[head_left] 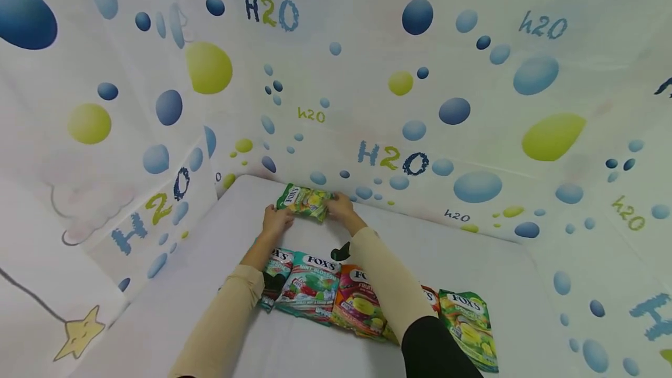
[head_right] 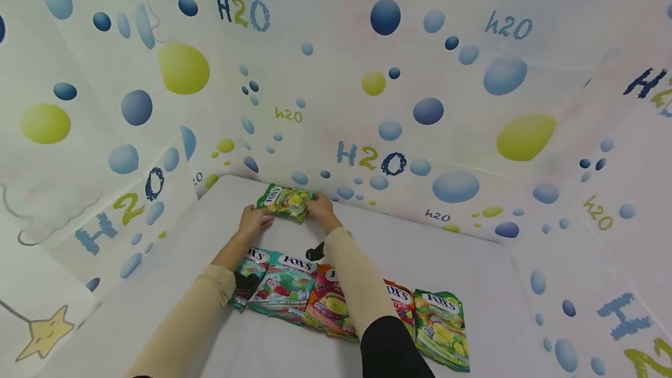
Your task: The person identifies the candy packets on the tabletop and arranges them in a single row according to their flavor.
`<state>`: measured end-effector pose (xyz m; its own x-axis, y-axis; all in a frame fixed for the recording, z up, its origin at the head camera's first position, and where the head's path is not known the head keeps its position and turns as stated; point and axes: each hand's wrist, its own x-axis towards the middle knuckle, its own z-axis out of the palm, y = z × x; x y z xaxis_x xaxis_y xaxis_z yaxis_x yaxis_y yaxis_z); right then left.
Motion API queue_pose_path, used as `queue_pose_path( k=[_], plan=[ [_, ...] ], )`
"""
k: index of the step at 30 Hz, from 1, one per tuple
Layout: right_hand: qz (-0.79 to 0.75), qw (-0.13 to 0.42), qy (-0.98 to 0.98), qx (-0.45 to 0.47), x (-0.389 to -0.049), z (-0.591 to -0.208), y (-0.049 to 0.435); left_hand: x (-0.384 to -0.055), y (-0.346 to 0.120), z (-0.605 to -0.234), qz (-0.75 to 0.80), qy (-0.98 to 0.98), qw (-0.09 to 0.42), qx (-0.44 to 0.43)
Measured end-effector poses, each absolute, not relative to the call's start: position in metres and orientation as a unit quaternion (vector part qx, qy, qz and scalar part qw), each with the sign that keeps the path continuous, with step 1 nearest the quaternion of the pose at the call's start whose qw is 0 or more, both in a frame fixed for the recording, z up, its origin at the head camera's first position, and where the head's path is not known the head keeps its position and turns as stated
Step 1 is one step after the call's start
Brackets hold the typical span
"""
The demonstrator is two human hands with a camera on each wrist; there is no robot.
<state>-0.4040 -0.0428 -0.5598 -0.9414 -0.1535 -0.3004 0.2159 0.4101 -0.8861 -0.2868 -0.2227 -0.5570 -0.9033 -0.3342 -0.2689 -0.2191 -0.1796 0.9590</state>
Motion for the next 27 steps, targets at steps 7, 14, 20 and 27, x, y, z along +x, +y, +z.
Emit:
queue_pose_path(
  k=[7, 14, 20, 27],
  plan=[
    [-0.594, 0.199, 0.779, 0.014, -0.404, -0.555, -0.037, -0.288, -0.232, -0.552, -0.786, -0.568, 0.022, 0.244],
    [-0.609, 0.208, 0.766, 0.001, -0.394, -0.551, -0.037, -0.288, -0.231, -0.551, -0.802, -0.544, 0.015, 0.248],
    [-0.592, 0.204, 0.778, 0.042, -0.407, -0.559, -0.039, -0.288, -0.229, -0.552, -0.794, -0.553, 0.025, 0.250],
    [-0.600, 0.216, 0.768, 0.059, -0.404, -0.557, -0.038, -0.287, -0.229, -0.550, -0.790, -0.560, 0.030, 0.250]
  ],
)
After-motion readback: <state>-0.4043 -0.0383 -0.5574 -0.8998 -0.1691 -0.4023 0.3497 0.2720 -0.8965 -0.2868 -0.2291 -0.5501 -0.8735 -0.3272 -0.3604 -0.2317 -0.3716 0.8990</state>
